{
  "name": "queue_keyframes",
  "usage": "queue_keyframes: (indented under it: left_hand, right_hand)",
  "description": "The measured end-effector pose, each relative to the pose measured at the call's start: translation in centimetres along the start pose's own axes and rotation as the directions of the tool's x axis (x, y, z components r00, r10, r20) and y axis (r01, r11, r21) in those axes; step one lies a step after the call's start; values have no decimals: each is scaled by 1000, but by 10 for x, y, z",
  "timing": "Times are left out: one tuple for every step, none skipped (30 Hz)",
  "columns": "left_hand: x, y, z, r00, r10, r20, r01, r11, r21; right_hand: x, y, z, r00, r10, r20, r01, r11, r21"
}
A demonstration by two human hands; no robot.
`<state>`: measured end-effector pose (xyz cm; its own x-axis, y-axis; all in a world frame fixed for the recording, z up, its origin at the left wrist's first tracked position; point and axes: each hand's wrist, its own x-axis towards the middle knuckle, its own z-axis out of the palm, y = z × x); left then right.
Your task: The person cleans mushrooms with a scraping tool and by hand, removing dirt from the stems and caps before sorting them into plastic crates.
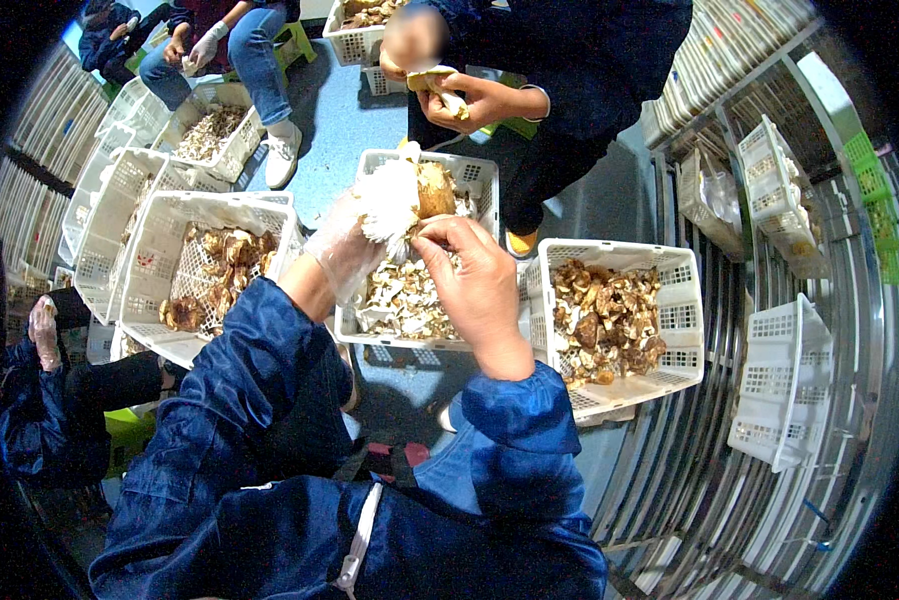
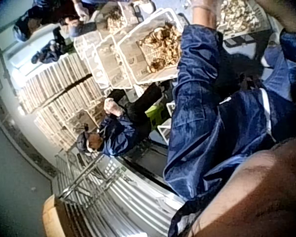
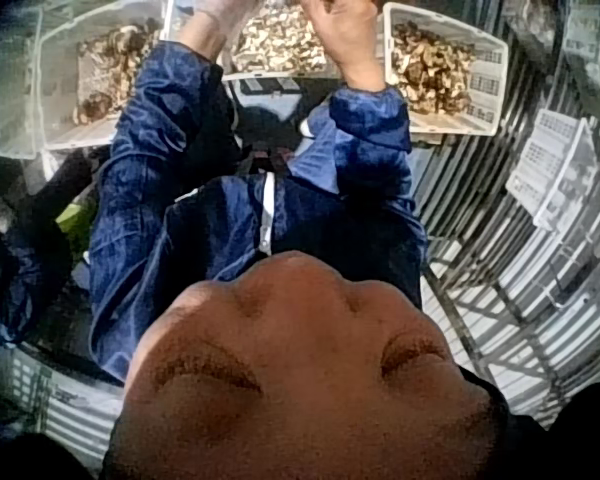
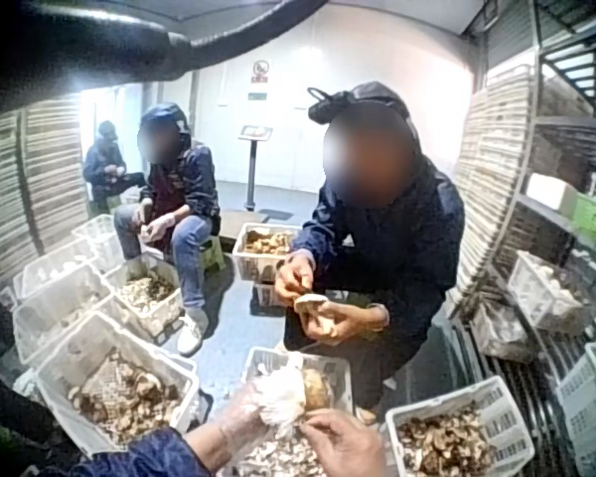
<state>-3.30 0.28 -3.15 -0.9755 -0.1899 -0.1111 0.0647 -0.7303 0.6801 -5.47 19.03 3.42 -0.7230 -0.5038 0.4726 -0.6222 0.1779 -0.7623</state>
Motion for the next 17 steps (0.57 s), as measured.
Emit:
queue_keyframes:
  left_hand:
    - [0,-1,-2,1000,5,-8,-5,1000,1]
    - [1,-1,0,1000,9,-11,-9,1000,1]
    - [1,-1,2,1000,14,-13,-14,1000,2]
    - [0,0,3,1000,11,-12,-10,1000,2]
    - [-3,2,7,1000,7,-11,-7,1000,4]
    - [-5,4,10,1000,4,-11,-4,1000,5]
    - [-5,4,10,1000,-3,-16,3,1000,-10]
    - [-4,4,9,1000,-9,-21,9,1000,-26]
    - [-3,4,8,1000,-15,-25,14,999,-43]
    - [-2,3,7,1000,-17,-10,17,998,-62]
    - [-2,5,7,1000,-20,3,20,997,-80]
    - [-3,6,7,1000,-22,16,23,995,-98]
    - [-3,6,8,1000,-24,2,24,995,-94]
    - [-6,7,10,999,-29,-13,28,995,-92]
    - [-7,8,12,999,-35,-27,32,995,-90]
    - [-5,6,11,999,-35,-8,35,995,-95]
    - [-1,5,8,999,-32,10,33,995,-98]
  right_hand:
    - [0,-1,1,1000,13,-13,-13,1000,-3]
    - [-1,-2,2,999,25,-29,-25,1000,-9]
    - [-1,-3,2,998,36,-45,-37,999,-15]
    - [-1,-2,2,997,50,-54,-51,999,-10]
    - [-1,-1,3,996,64,-63,-65,998,-3]
    - [-1,0,3,994,78,-71,-78,997,4]
    - [-1,-1,4,992,100,-75,-98,995,31]
    - [0,-2,4,990,120,-78,-116,992,57]
    - [1,-4,4,987,140,-80,-133,988,84]
    - [1,-2,4,988,139,-67,-130,984,119]
    - [0,0,4,989,139,-53,-129,979,155]
    - [0,1,5,990,138,-39,-128,973,191]
    - [0,2,5,995,91,-50,-84,987,134]
    - [1,1,5,997,47,-58,-43,996,76]
    - [1,1,5,998,3,-64,-2,1000,16]
    - [-1,2,5,998,18,-60,-18,1000,-2]
    - [0,2,5,999,4,-54,-6,999,-40]
